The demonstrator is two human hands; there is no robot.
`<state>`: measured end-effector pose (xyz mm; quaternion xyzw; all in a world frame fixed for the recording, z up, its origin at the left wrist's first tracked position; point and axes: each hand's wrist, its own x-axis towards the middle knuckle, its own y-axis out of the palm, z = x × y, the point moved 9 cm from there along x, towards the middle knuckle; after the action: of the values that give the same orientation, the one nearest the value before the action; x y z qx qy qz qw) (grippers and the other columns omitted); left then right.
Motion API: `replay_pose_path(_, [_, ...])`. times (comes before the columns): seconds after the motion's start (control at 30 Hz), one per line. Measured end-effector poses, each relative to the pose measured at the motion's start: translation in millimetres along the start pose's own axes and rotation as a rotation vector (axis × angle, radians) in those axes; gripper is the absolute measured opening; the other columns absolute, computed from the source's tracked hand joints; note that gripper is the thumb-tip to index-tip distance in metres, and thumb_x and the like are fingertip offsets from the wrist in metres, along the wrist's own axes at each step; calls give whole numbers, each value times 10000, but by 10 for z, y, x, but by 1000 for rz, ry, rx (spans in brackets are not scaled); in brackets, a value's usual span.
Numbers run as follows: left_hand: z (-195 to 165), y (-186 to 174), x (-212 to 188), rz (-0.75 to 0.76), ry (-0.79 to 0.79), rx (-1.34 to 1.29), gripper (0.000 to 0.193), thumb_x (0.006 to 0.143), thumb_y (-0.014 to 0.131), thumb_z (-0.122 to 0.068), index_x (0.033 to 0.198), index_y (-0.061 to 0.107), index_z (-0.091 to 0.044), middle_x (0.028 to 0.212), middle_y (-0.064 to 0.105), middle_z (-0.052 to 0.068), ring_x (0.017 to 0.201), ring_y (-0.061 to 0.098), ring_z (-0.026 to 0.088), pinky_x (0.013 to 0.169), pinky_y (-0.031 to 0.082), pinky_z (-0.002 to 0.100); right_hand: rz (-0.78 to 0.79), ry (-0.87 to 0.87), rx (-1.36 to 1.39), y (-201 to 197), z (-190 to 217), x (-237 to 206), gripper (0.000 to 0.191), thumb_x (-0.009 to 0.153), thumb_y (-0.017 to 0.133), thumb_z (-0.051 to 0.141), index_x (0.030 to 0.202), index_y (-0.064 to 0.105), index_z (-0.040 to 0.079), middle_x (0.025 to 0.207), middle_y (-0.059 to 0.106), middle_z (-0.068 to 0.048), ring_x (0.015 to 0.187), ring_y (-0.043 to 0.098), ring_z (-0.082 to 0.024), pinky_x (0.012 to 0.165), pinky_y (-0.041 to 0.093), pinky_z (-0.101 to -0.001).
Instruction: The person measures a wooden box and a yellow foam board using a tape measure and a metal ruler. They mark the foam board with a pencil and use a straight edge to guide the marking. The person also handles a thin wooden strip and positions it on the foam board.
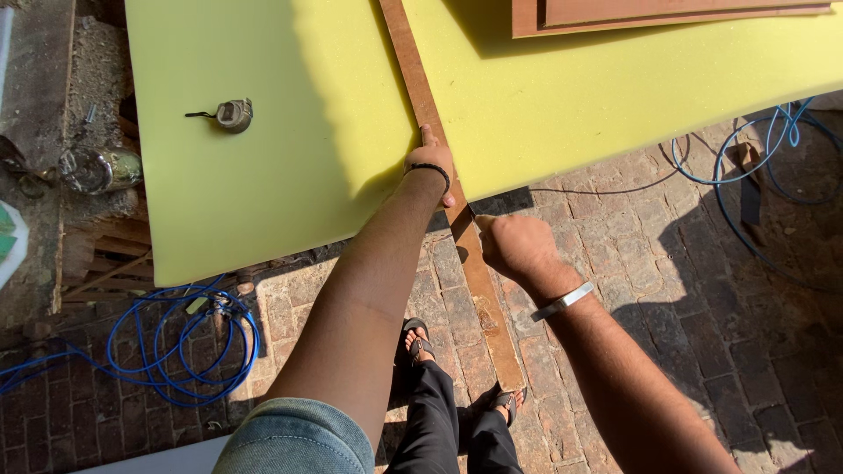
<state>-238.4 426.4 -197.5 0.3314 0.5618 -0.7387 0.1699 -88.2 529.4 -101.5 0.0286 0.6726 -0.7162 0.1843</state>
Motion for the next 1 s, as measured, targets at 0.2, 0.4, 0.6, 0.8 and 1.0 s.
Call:
replay_pose_path(0.2, [204, -50, -28, -21, 29, -185, 1450, 655, 984, -356, 1660, -10, -31, 1724, -189, 175, 1484, 427, 272, 1088, 501, 347, 81, 102, 66, -779, -1, -461, 338, 1038, 521, 251, 1334, 663, 330, 622, 710, 13, 446, 551, -116, 419, 465, -296])
replay_pose_path(0.4, [323, -60, -73, -70, 82, -303, 1522, 637, 998, -461, 1656, -54, -50, 1709, -131, 114, 1463, 422, 271, 1149, 433, 353, -266, 309, 515, -1342, -78, -786, 539, 946, 617, 320, 1468, 550, 206, 670, 699, -2, 420, 598, -110, 367, 449, -298])
replay_pose_path(0.6, [659, 366, -476, -341, 339, -1062, 723, 898, 765, -479, 1472, 600, -72, 1494, 631, 164, 1389, 596, 262, 1169, 470, 401, -190, 427, 1091, -731, 437, -91, 424, 971, 661, 302, 1356, 635, 125, 647, 656, -47, 546, 584, -106, 496, 467, -304])
replay_pose_path(0.8, [951, 627, -945, 151, 439, -2310, 650, 1013, 410, -585, 1319, 630, -55, 1144, 721, 110, 990, 688, 238, 850, 562, 410, -100, 207, 1300, -671, 1115, 645, 596, 998, 555, 325, 1540, 354, 178, 927, 754, -84, 804, 732, -116, 715, 608, -297])
replay_pose_path(1.0, [1679, 618, -526, -120, 30, -2273, 302, 1006, 578, -190, 1272, 674, -86, 1063, 730, 78, 900, 690, 172, 763, 573, 346, 23, 302, 1098, -295, 858, 602, 606, 963, 610, 369, 1495, 427, 143, 1210, 713, -110, 946, 754, -200, 865, 637, -388])
